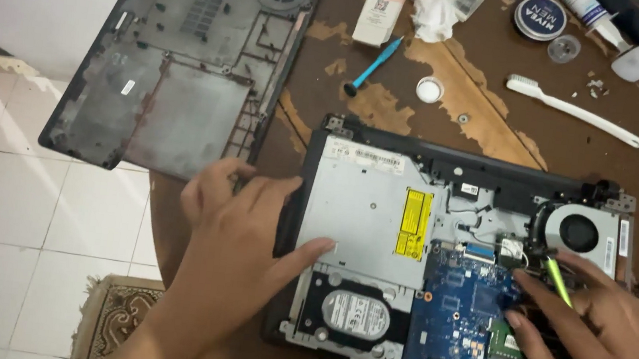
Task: The person uses a green screwdriver to unscrew components inside an opened laptop on a round wooden table, then lifts out the hard drive and unscrews its mounting bracket, holding the drive in one hand while working on it.
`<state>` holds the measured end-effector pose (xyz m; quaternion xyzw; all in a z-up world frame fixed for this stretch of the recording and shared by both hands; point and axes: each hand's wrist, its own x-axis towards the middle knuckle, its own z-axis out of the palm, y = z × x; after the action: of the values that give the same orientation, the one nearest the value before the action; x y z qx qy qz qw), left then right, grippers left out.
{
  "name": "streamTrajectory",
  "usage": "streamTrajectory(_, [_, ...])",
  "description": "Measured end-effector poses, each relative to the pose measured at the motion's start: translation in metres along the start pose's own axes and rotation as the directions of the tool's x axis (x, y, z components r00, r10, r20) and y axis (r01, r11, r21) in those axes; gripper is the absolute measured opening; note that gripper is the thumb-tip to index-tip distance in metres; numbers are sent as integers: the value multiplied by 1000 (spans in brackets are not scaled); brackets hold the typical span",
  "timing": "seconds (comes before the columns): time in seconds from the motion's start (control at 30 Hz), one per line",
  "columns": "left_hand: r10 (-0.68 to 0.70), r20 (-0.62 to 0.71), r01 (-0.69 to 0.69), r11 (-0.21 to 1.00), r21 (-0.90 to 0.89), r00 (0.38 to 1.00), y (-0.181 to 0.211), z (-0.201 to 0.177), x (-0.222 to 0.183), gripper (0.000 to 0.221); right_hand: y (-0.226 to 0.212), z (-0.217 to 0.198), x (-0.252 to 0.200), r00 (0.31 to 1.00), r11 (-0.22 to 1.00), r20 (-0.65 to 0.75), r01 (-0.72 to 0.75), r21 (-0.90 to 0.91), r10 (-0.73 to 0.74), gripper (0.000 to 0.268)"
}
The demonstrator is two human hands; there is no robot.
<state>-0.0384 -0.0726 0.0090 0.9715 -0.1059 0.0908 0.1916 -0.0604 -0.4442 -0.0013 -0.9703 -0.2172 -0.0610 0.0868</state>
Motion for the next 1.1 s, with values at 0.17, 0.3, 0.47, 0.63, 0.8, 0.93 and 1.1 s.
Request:
streamTrajectory(0.17, [-73,-42,76,994,79,996,6,6,-5,65,-15,4,-5,964,964,-30,-262,43,263,42])
streamTrajectory(0.3, [-63,-33,67,986,151,998,8,11,-5,68,-13,11,-8,968,968,-41,-243,61,246,42])
streamTrajectory(0.47, [-146,-98,159,977,140,984,11,21,-6,69,-10,15,-10,945,942,71,-326,82,321,49])
streamTrajectory(0.63, [-195,-34,198,972,126,980,7,22,-8,70,-6,15,-12,934,930,107,-351,109,340,51])
streamTrajectory(0.8, [-356,201,354,934,46,913,8,12,-2,74,4,20,-14,974,970,106,-211,124,198,53])
streamTrajectory(0.93, [-433,245,439,898,33,867,15,5,4,79,-9,13,-2,980,968,2,-195,157,197,45])
streamTrajectory(1.1, [-293,95,293,956,21,951,17,5,1,69,-5,18,-8,989,979,-8,-145,144,148,42])
